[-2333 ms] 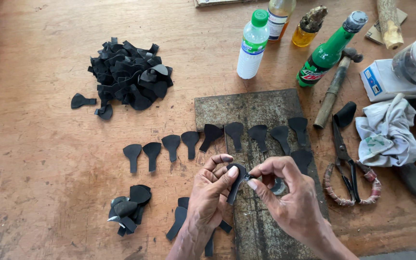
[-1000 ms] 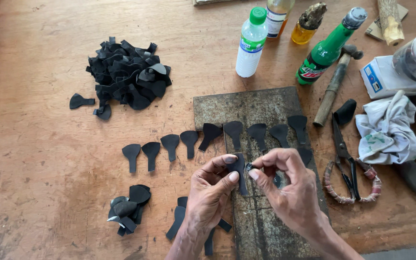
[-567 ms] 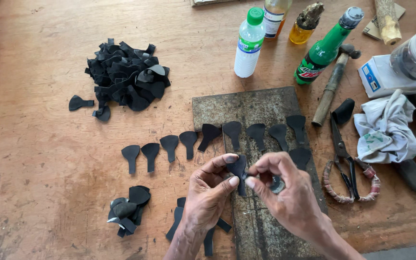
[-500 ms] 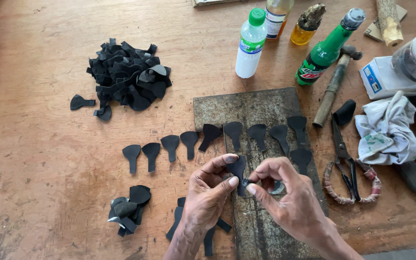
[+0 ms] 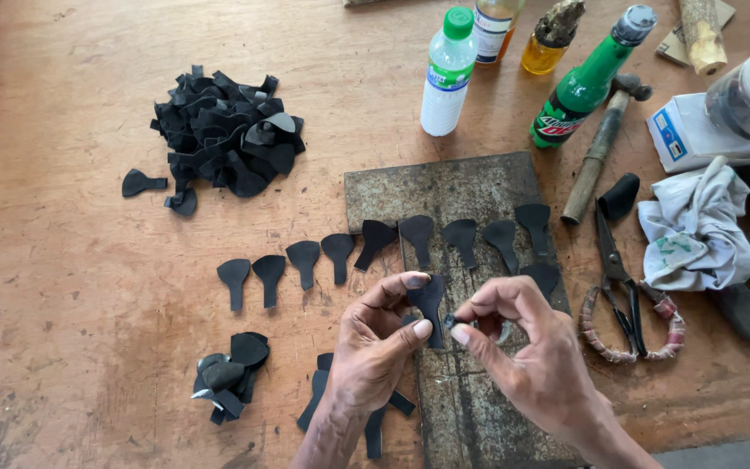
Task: The person picks up black rubber sandal strap pieces one at a time, rubs glue from a small open tin onto each piece with their fingers, and lays the coated pieces in rows on the workbench. They work through a pile of pieces, repeating the same coating and arranging cycle.
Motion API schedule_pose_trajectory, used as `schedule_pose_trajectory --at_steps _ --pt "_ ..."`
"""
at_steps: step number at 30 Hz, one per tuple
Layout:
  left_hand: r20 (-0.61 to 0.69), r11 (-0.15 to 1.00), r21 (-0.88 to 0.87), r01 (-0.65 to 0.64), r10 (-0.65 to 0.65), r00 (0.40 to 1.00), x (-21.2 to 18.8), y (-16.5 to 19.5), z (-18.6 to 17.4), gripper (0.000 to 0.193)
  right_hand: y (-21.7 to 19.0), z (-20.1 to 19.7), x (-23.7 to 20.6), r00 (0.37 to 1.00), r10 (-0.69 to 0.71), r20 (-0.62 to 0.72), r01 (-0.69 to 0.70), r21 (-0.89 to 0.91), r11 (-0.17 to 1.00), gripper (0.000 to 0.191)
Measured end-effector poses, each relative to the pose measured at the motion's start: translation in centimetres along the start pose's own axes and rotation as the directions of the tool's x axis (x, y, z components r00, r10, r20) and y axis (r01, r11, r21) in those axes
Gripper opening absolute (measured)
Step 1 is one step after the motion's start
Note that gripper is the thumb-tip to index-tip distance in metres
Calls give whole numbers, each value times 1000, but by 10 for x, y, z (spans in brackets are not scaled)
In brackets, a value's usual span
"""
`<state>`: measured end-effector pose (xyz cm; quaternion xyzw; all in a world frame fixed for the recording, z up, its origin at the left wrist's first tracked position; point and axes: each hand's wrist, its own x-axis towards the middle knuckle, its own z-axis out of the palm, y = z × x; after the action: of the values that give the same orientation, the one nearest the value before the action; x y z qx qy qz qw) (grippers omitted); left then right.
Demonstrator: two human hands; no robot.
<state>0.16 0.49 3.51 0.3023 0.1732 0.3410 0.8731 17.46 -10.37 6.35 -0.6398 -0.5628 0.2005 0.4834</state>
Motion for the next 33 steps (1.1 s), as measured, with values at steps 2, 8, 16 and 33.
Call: schedule_pose_trajectory --at_steps 2,8,16,33 --pt "17 1000 30 -4 4 1000 1 0 3 47 1 2 2 991 131 34 -132 25 991 27" --pt "-64 999 -50 -9 6 998 5 2 4 49 -6 -1 -16 994 83 69 -85 26 996 24" --pt "-27 1000 -13 -6 6 1000 19 1 5 48 10 -6 -17 987 107 118 -125 151 981 23" --pt "131 366 919 -147 71 989 162 -18 30 31 57 -44 -25 927 366 -82 -338 244 909 29"
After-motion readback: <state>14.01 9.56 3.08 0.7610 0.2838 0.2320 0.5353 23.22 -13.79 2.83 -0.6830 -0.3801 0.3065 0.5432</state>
